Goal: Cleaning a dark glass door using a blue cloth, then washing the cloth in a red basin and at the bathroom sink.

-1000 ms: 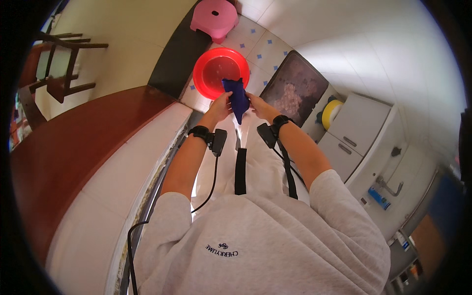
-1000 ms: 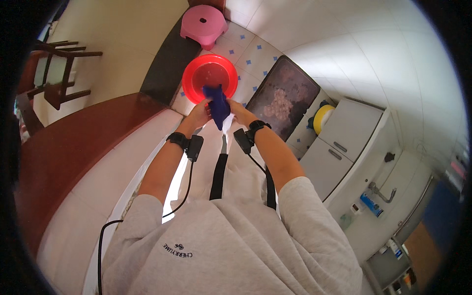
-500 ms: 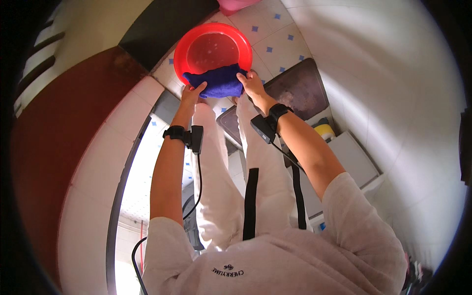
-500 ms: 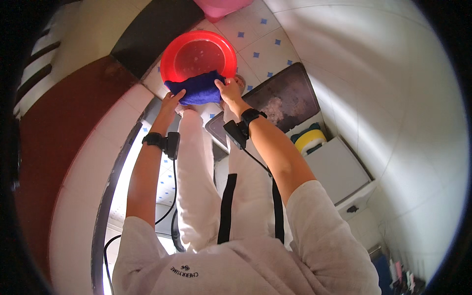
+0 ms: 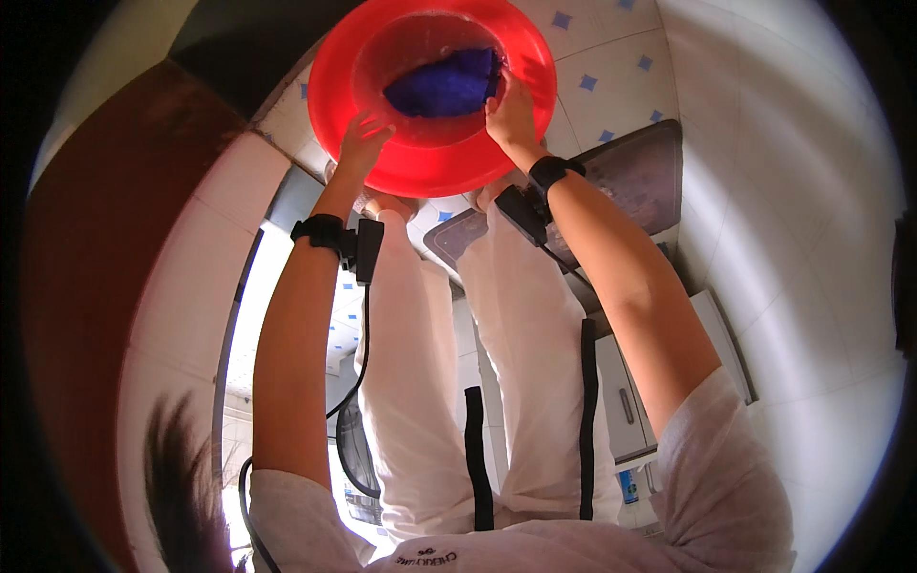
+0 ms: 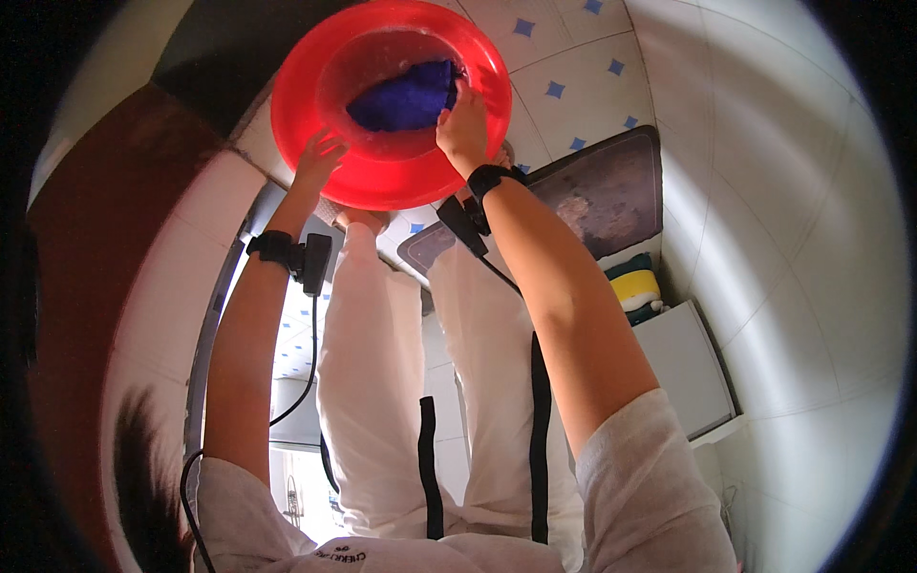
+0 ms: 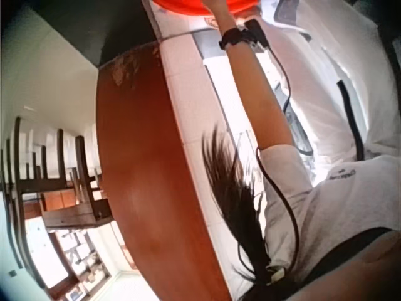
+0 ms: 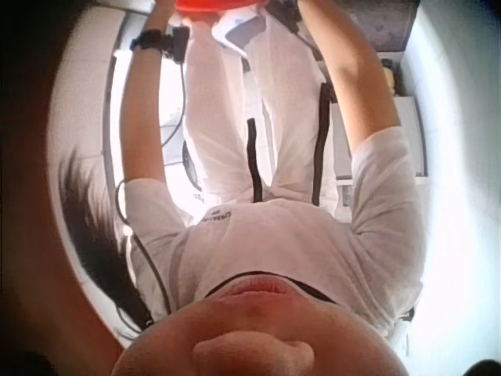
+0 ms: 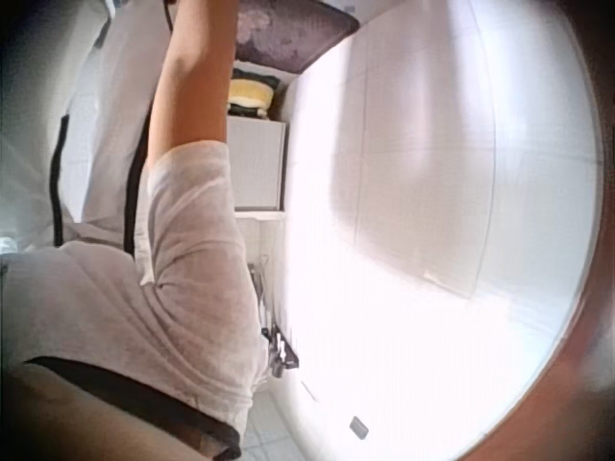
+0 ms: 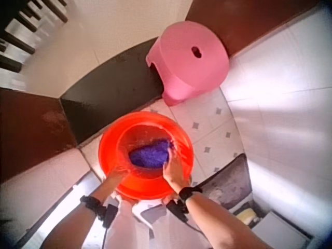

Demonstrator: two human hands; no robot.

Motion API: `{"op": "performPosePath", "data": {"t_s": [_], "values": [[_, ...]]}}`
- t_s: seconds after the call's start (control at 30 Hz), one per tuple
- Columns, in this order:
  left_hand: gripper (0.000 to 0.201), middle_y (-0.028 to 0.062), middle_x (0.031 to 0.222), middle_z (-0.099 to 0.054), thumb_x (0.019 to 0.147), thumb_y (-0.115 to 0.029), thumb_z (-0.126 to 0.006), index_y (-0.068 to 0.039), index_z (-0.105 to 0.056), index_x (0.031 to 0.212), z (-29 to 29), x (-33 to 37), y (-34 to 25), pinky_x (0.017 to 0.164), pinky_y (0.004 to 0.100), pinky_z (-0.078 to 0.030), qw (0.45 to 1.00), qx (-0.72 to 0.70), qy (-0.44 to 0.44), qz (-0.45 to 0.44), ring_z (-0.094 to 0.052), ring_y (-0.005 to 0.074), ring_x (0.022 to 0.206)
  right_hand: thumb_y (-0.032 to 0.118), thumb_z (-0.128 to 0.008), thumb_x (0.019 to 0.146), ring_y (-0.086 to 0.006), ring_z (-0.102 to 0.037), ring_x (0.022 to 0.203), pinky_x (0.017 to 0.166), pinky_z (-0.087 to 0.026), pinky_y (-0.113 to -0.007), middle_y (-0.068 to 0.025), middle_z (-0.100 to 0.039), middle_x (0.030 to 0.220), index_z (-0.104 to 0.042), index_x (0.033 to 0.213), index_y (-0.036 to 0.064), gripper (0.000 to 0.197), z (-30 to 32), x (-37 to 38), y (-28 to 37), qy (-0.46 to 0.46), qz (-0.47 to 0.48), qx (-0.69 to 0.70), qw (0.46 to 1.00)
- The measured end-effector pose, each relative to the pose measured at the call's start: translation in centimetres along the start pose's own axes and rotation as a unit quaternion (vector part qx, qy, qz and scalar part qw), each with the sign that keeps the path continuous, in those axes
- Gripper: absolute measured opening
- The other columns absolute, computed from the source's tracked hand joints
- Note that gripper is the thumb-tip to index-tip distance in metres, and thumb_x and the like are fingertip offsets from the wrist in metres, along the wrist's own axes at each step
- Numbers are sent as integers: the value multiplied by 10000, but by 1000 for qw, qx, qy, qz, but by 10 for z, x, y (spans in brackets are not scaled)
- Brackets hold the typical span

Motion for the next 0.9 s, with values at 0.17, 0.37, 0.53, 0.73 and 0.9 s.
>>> {"op": "performPosePath", "data": {"t_s": [0.17, 0.37, 0.53, 0.73, 0.9], "values": [[394, 43, 965, -563, 744, -92, -563, -94, -442, 1118, -13, 18, 33, 675, 264, -447, 997, 1, 66, 44, -539, 130, 858, 79, -529, 712, -359, -239, 1185, 931, -290, -472, -156, -139, 1341, -262, 1266, 273, 645, -33, 5, 8, 133, 160, -103, 973], [280, 48, 922, -578, 783, -97, -491, -92, -495, 1063, -29, 34, 44, 667, 264, -450, 991, -78, 100, 46, -563, 144, 809, 15, -496, 699, -317, -286, 1161, 828, -386, -453, -80, -240, 1299, -353, 1208, 293, 597, -58, 20, -10, 136, 207, -275, 929], [255, 44, 911, -576, 796, -119, -475, -92, -507, 1047, -43, 28, 32, 669, 270, -453, 990, -62, 93, 85, -569, 148, 795, 3, -483, 698, -299, -456, 967, 719, -443, -399, -112, -452, 1051, -496, 1068, 198, 419, -45, 25, -5, 205, 122, -213, 948], [312, 20, 924, -558, 786, -281, -496, -128, -520, 1056, -33, 11, 0, 607, 281, -458, 996, -82, -3, 44, -530, 136, 833, 11, -535, 659, -340, -459, 906, 785, -396, -389, -180, -471, 942, -473, 1054, 81, 406, 3, -27, 61, 130, 121, 86, 980], [392, 4, 1011, -528, 802, -423, -450, -151, -477, 1083, -40, -12, -47, 758, 287, -407, 978, -159, -8, 137, -498, 141, 918, -41, -501, 646, -296, -488, 899, 807, -392, -338, -159, -471, 945, -482, 1031, 39, 394, 76, -72, 116, 130, 79, 212, 965]]}}
Point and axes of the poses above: each hand's wrist, its own x-axis towards the middle knuckle, its own z-axis out of the back of the hand, y = z × x, the point moved 1 cm from there along x, towards the middle knuckle
